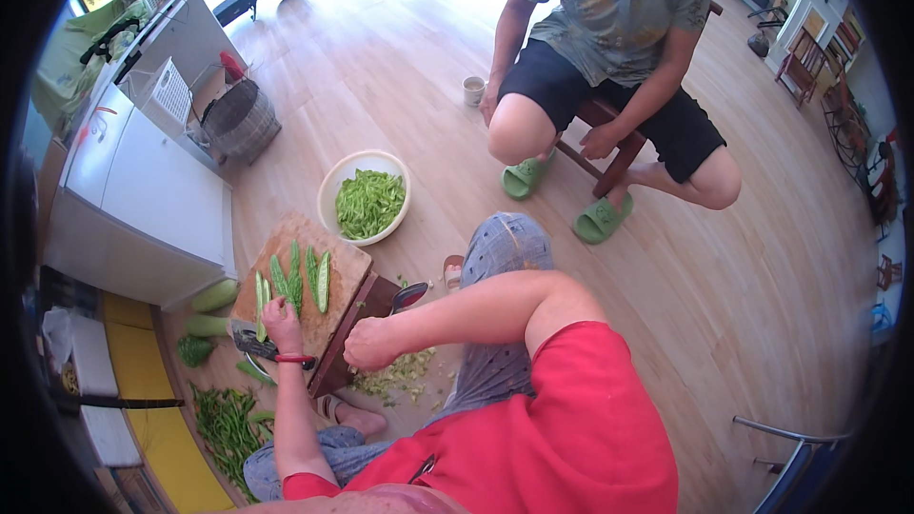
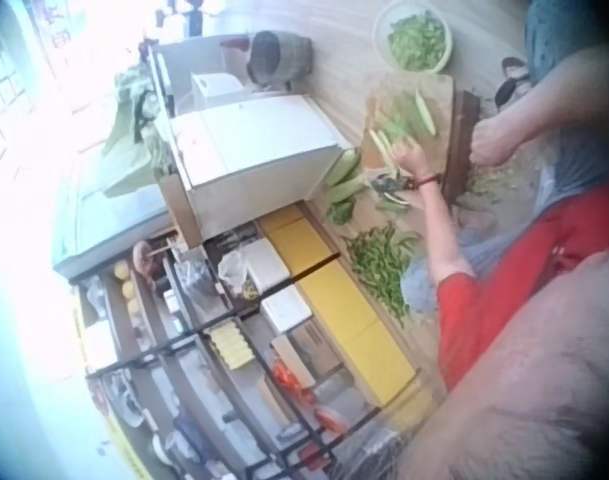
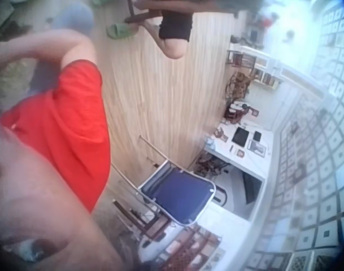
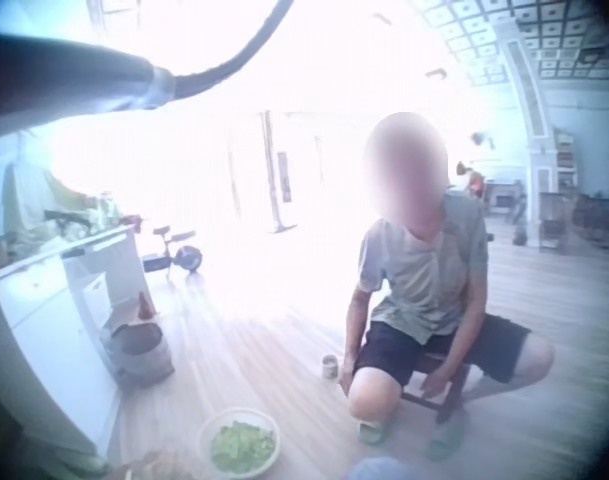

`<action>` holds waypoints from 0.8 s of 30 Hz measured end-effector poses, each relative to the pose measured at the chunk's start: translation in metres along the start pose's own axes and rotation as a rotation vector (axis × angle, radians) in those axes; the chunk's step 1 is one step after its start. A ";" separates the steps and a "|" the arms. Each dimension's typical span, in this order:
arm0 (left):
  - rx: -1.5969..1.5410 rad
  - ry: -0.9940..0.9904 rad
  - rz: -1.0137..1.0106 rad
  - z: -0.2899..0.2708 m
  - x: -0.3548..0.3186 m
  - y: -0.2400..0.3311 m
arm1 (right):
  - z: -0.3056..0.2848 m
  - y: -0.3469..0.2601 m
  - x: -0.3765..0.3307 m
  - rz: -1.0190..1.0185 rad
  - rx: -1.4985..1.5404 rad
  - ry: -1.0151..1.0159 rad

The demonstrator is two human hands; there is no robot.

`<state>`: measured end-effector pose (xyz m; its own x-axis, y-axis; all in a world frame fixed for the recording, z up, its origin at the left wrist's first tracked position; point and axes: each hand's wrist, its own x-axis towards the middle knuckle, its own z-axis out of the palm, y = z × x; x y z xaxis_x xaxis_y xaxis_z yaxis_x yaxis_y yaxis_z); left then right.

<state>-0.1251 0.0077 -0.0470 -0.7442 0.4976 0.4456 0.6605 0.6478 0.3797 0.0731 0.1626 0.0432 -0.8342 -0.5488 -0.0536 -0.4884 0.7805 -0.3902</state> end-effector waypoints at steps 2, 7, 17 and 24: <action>-0.086 -0.053 0.008 0.004 -0.004 0.029 | 0.003 0.004 -0.005 -0.024 -0.028 0.029; -0.139 -0.096 0.018 0.009 -0.021 0.041 | -0.001 -0.001 -0.008 -0.017 -0.051 0.030; -0.121 -0.110 -0.108 0.030 -0.029 0.024 | -0.009 -0.004 -0.014 0.069 0.016 -0.083; -0.077 -0.223 -0.299 0.026 -0.016 0.056 | -0.003 -0.006 -0.012 0.068 0.030 -0.104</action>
<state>-0.0783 0.0510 -0.0536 -0.9028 0.4123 0.1219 0.4105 0.7424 0.5294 0.0845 0.1656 0.0492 -0.8335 -0.5240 -0.1753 -0.4221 0.8085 -0.4100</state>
